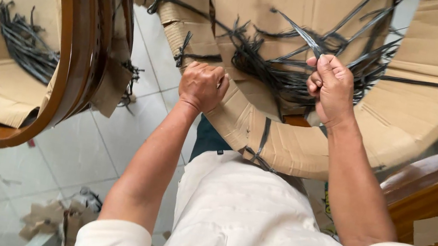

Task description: Tying and securing black plastic straps onto a wooden chair frame protected by cardboard.

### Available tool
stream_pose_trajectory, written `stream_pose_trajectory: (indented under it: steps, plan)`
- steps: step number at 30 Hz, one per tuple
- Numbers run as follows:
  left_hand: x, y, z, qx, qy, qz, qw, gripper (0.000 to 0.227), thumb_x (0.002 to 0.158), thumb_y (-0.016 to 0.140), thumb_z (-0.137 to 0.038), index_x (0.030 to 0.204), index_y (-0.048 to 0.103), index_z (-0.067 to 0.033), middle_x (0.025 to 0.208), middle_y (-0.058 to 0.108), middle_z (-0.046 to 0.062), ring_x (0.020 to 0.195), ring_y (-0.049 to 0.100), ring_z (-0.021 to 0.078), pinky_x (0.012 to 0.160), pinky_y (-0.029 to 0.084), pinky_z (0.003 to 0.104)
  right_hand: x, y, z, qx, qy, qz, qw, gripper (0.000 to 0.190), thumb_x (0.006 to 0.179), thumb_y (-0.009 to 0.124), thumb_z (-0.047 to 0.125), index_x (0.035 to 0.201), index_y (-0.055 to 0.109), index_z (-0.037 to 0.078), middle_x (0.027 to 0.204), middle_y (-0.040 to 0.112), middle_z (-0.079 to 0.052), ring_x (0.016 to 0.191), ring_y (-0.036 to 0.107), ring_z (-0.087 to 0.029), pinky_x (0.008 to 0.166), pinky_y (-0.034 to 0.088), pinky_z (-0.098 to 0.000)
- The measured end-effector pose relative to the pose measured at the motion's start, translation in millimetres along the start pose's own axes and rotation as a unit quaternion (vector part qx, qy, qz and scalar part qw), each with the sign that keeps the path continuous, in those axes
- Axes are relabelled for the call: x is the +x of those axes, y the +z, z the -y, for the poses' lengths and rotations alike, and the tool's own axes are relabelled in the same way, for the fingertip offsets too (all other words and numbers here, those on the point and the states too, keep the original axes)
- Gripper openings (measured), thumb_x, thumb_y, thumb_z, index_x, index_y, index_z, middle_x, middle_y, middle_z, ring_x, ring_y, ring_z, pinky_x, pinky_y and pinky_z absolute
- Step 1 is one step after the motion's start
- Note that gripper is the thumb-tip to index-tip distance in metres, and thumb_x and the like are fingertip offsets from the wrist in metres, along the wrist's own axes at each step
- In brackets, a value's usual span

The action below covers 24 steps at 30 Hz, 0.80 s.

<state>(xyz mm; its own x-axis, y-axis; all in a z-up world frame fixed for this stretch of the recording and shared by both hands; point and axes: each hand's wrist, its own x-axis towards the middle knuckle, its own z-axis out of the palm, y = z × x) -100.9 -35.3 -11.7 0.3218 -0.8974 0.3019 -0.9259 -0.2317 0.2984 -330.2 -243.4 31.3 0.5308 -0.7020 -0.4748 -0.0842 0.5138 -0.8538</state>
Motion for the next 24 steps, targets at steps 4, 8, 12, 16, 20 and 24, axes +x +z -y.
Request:
stream_pose_trajectory:
  steps: [4, 8, 12, 16, 20, 24]
  plan:
    - [4.5, -6.0, -17.2, 0.004, -0.010, 0.009, 1.000, 0.019, 0.084, 0.067, -0.033, 0.070, 0.061, -0.0200, 0.063, 0.066, 0.004, 0.067, 0.070, 0.0216, 0.076, 0.051, 0.034, -39.2, 11.9, 38.3, 0.165, -0.008, 0.007, 0.986, 0.022, 0.111, 0.052, 0.028, 0.105, 0.064, 0.010, 0.062, 0.031, 0.006, 0.056, 0.052, -0.008, 0.052, 0.041, -0.0166]
    - [23.1, -30.7, -85.6, -0.208, -0.025, 0.129, 0.969, 0.078, 0.076, 0.084, -0.016, 0.146, 0.051, -0.0086, 0.137, 0.059, 0.020, 0.132, 0.052, 0.0396, 0.110, 0.039, 0.049, -54.5, 3.3, 38.9, 0.287, -0.021, 0.060, 0.956, 0.021, 0.110, 0.052, 0.030, 0.106, 0.067, 0.016, 0.063, 0.027, 0.007, 0.058, 0.044, -0.008, 0.056, 0.037, -0.0189]
    - [15.2, -40.5, -146.7, -0.365, -0.056, 0.252, 0.895, 0.035, 0.103, 0.054, -0.040, 0.085, 0.058, -0.0103, 0.076, 0.068, 0.016, 0.081, 0.068, 0.0440, 0.073, 0.052, 0.051, -38.5, -29.8, 15.6, 0.321, -0.029, 0.100, 0.941, 0.021, 0.110, 0.051, 0.037, 0.109, 0.069, 0.026, 0.066, 0.025, 0.011, 0.060, 0.040, -0.004, 0.058, 0.035, -0.0155]
    - [-5.4, -47.1, -130.6, -0.477, -0.123, 0.254, 0.832, 0.038, 0.107, 0.052, -0.035, 0.077, 0.041, -0.0146, 0.068, 0.042, -0.002, 0.065, 0.038, 0.0117, 0.060, 0.033, 0.033, -49.0, -53.9, 46.5, 0.282, -0.026, -0.036, 0.958, 0.016, 0.107, 0.057, 0.034, 0.101, 0.064, 0.021, 0.062, 0.037, 0.010, 0.054, 0.037, -0.005, 0.050, 0.028, -0.0201]
    - [-40.4, -65.9, -81.5, -0.454, -0.251, 0.268, 0.812, 0.041, 0.106, 0.048, -0.046, 0.076, 0.047, -0.0180, 0.074, 0.047, -0.003, 0.069, 0.044, 0.0127, 0.067, 0.037, 0.029, -61.5, -71.1, 73.7, 0.187, -0.048, -0.145, 0.970, 0.023, 0.114, 0.048, 0.025, 0.102, 0.063, 0.013, 0.066, 0.046, 0.006, 0.056, 0.044, -0.007, 0.050, 0.035, -0.0212]
    - [-90.9, -68.5, -24.5, -0.412, -0.281, 0.209, 0.841, 0.038, 0.106, 0.057, -0.038, 0.075, 0.060, -0.0164, 0.069, 0.051, -0.005, 0.069, 0.046, 0.0095, 0.068, 0.038, 0.029, -45.0, -106.4, 78.7, 0.127, -0.093, -0.170, 0.973, 0.019, 0.111, 0.055, 0.027, 0.098, 0.061, 0.015, 0.059, 0.033, 0.006, 0.052, 0.035, -0.008, 0.049, 0.025, -0.0225]
